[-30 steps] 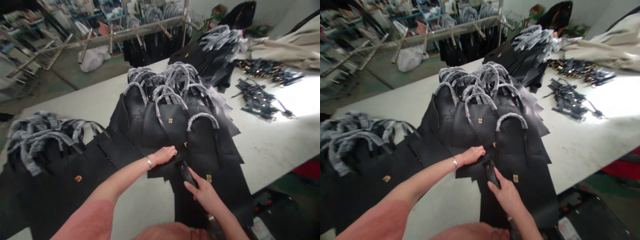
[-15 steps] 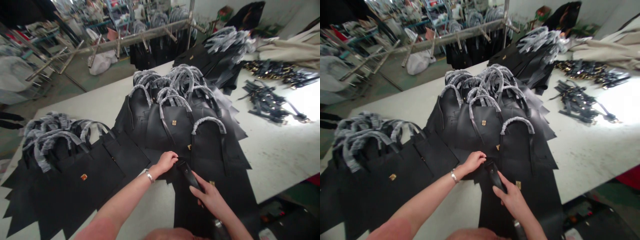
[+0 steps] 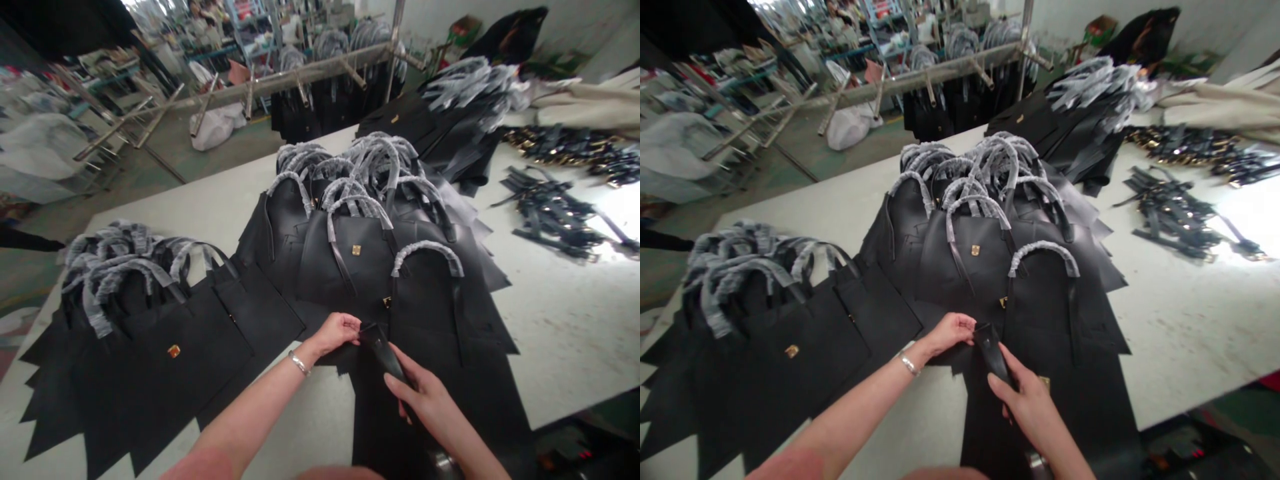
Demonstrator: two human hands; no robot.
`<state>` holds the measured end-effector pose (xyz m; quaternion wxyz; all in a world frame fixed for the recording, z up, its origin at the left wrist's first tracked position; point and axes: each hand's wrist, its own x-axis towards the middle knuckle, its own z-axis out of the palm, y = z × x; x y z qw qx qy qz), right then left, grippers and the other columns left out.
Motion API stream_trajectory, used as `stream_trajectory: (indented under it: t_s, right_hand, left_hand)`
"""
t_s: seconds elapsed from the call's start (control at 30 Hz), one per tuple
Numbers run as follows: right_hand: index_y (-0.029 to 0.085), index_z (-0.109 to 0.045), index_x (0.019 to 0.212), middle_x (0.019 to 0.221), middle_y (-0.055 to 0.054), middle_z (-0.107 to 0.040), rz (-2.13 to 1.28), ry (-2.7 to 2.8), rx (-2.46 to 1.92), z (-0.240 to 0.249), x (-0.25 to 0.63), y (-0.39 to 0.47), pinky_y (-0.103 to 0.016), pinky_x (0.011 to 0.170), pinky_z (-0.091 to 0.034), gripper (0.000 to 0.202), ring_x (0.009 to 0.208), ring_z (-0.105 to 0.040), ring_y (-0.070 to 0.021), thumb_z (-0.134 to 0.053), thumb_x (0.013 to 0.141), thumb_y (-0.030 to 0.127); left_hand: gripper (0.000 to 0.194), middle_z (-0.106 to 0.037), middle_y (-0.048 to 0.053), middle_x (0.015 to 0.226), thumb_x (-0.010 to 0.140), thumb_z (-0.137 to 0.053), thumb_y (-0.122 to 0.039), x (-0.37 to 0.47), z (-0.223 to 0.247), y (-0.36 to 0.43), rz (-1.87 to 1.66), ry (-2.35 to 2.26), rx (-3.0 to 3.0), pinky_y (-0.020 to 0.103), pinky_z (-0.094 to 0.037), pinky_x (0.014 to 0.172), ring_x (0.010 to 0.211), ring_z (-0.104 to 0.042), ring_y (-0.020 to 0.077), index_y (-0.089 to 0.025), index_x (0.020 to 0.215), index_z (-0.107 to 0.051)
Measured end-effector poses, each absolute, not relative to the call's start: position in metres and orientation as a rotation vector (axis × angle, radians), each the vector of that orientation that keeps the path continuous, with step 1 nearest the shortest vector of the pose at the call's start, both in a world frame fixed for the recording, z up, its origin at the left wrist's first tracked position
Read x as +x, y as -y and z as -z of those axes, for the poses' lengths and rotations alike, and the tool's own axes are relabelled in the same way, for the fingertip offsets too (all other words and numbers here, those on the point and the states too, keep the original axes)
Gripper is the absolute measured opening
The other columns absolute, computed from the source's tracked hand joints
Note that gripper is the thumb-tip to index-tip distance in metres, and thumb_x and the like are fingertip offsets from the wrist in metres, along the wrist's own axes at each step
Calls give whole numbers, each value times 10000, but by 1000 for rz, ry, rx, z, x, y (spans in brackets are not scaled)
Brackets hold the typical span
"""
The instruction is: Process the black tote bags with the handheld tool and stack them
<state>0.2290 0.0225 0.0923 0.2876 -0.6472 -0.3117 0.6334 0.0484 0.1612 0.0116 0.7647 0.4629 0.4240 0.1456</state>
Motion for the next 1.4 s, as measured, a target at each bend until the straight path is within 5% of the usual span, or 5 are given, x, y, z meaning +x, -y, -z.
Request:
stream_trajectory:
  t_s: [0.53,0.7,1.23,1.4]
  right_hand:
    - [229,-417,1500,525,67,-578,-1458,898,-1914,-96,230,-44,-273,489,-496,769,493,-605,-177,-618,813,511]
    - [221,-464,1474,629,41,-641,-1571,999,-1879,-101,229,-41,-279,487,-500,737,482,-598,-164,-634,803,471]
    - [195,-416,1501,520,62,-566,-1510,915,-1927,-110,221,-40,-290,499,-491,795,498,-588,-183,-612,804,522]
    - [227,-496,1454,640,36,-635,-1567,1037,-1885,-109,221,-39,-283,500,-480,694,496,-579,-163,-633,806,436]
  left_hand:
    - [293,-690,63,750,569,-857,-231,47,-10,-160,-381,-855,806,301,-545,756,679,-625,121,-81,780,-719]
    - [317,-710,83,804,558,-871,-234,46,-8,-159,-384,-843,782,315,-546,787,723,-654,143,-79,792,-723]
    - [343,-687,43,741,540,-881,-275,48,-7,-143,-471,-878,729,331,-546,813,681,-636,131,-97,781,-715]
    - [333,-699,61,753,540,-877,-262,51,-7,-140,-500,-920,755,292,-538,719,662,-633,142,-85,774,-720]
